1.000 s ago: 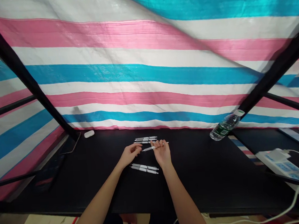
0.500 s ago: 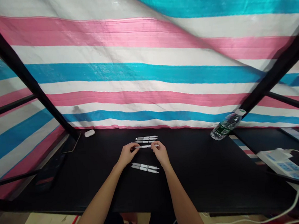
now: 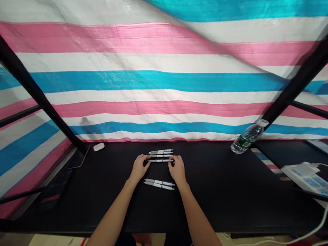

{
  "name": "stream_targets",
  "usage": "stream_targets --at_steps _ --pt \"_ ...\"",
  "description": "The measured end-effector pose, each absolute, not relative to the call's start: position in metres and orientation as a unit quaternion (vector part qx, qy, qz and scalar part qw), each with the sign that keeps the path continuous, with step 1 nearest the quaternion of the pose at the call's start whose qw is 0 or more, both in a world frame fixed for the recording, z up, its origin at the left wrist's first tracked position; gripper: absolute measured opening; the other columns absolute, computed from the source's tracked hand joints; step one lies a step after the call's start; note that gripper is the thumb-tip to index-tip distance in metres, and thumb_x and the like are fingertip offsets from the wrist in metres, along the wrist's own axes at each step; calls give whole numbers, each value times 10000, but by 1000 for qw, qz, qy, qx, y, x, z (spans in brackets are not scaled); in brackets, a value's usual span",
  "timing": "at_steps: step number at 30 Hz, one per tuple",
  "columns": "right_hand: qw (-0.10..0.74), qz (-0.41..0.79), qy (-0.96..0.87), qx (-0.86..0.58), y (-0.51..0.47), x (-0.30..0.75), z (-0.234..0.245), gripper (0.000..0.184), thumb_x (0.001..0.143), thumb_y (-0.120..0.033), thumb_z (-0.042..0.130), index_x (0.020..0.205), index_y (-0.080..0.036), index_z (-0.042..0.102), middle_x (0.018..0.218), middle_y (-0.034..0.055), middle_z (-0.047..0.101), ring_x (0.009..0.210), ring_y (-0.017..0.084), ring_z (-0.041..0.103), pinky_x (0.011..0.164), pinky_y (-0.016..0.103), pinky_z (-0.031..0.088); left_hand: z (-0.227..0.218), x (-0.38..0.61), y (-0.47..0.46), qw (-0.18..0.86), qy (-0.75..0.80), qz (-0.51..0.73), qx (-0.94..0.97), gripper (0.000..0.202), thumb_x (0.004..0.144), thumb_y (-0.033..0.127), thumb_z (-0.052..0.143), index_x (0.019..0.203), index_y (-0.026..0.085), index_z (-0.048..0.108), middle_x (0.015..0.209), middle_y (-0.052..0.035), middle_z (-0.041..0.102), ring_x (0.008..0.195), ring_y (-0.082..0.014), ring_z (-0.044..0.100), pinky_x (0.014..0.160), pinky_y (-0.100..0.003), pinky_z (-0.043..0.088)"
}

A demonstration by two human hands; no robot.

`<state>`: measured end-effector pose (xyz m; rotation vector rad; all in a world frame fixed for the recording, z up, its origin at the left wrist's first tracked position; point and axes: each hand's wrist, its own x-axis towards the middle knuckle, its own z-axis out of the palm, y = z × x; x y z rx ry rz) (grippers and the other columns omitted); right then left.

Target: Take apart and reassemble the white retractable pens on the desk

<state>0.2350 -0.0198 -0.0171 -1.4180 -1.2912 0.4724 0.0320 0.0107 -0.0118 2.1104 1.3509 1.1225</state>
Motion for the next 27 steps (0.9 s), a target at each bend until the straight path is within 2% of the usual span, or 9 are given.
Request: stream_targets --at_steps 10,18,27 --pt "555 187 -552 -594 -17 237 -27 109 668 -152 600 717 -237 647 790 30 511 683 186 467 748 370 424 -16 32 15 184 489 390 758 128 795 128 570 821 182 684 825 -64 611 829 -209 561 781 -340 451" --pt "489 107 -586 -638 -15 240 -33 216 777 -217 512 944 -181 644 920 77 547 702 184 529 714 353 483 -18 32 14 167 488 415 750 159 823 161 578 950 186 669 876 -50 586 819 -181 567 767 -319 479" --pt "472 70 -606 -636 -10 242 -39 165 816 -219 473 806 -180 633 805 66 563 695 187 530 690 330 472 -11 36 5 140 450 411 780 147 845 134 546 830 188 681 849 -50 622 861 -188 567 800 -328 476"
